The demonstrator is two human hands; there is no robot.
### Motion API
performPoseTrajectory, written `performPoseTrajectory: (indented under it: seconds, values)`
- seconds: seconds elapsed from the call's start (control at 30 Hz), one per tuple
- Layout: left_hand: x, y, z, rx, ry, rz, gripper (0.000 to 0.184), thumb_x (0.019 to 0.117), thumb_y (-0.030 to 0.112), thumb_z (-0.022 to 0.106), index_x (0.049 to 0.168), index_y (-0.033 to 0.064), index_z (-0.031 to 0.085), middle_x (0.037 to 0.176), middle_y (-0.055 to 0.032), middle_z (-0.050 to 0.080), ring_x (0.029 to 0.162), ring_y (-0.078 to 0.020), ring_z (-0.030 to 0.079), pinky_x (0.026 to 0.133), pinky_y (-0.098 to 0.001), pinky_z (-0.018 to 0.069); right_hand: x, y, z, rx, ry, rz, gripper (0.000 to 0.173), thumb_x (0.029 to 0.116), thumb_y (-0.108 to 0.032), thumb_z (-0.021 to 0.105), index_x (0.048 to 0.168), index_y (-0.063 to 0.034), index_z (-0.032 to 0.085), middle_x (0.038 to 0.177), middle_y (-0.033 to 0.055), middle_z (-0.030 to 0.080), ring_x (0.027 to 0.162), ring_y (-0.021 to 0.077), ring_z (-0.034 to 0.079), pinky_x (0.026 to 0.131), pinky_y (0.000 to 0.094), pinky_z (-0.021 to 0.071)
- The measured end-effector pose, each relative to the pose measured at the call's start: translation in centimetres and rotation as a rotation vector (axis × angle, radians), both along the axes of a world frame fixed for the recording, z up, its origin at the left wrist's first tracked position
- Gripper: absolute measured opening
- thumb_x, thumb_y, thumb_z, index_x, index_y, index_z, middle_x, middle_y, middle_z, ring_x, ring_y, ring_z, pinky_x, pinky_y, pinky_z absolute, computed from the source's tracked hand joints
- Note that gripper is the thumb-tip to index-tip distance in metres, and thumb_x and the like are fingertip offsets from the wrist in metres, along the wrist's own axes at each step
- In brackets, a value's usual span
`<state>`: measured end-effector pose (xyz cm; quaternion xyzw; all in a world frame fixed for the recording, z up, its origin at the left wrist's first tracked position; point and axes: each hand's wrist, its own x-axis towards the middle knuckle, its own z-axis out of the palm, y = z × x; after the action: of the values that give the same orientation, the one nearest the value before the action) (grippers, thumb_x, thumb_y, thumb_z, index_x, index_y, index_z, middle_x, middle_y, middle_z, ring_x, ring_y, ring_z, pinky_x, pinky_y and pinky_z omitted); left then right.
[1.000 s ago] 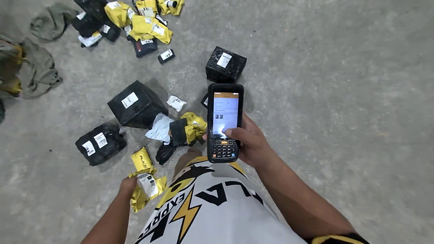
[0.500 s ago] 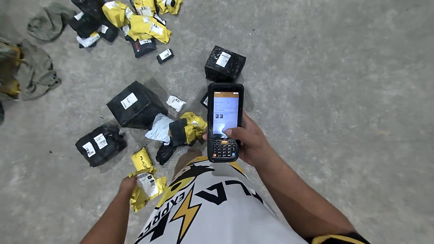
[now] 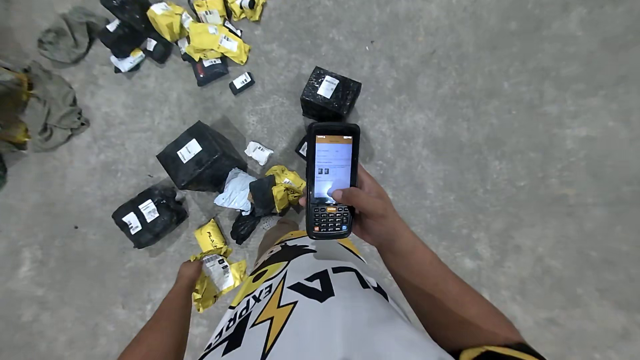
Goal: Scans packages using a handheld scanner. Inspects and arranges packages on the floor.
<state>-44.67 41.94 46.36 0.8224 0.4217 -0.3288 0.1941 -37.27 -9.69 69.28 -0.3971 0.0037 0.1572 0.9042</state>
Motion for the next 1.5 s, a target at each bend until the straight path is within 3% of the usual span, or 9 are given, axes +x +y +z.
performPoseTrajectory:
  seconds: [1.5]
  values:
    - [0.9,0.8,-0.9,0.011,0.026,-0.009,0.044,0.1025,0.028,0.059,0.125,-0.0102,0.061,0.128,-0.0321,0.06,0.118,-0.0447,0.059,0.098,-0.0644,0.0457,0.1,-0.1,-0.3,-0.011,0.028,-0.032,0.059,0.0934,-0.013,0.059,0.147,-0.0151,0.035,0.119,0.0227,0.065,0.104,0.035,0.07,0.089,0.0498,0.0599]
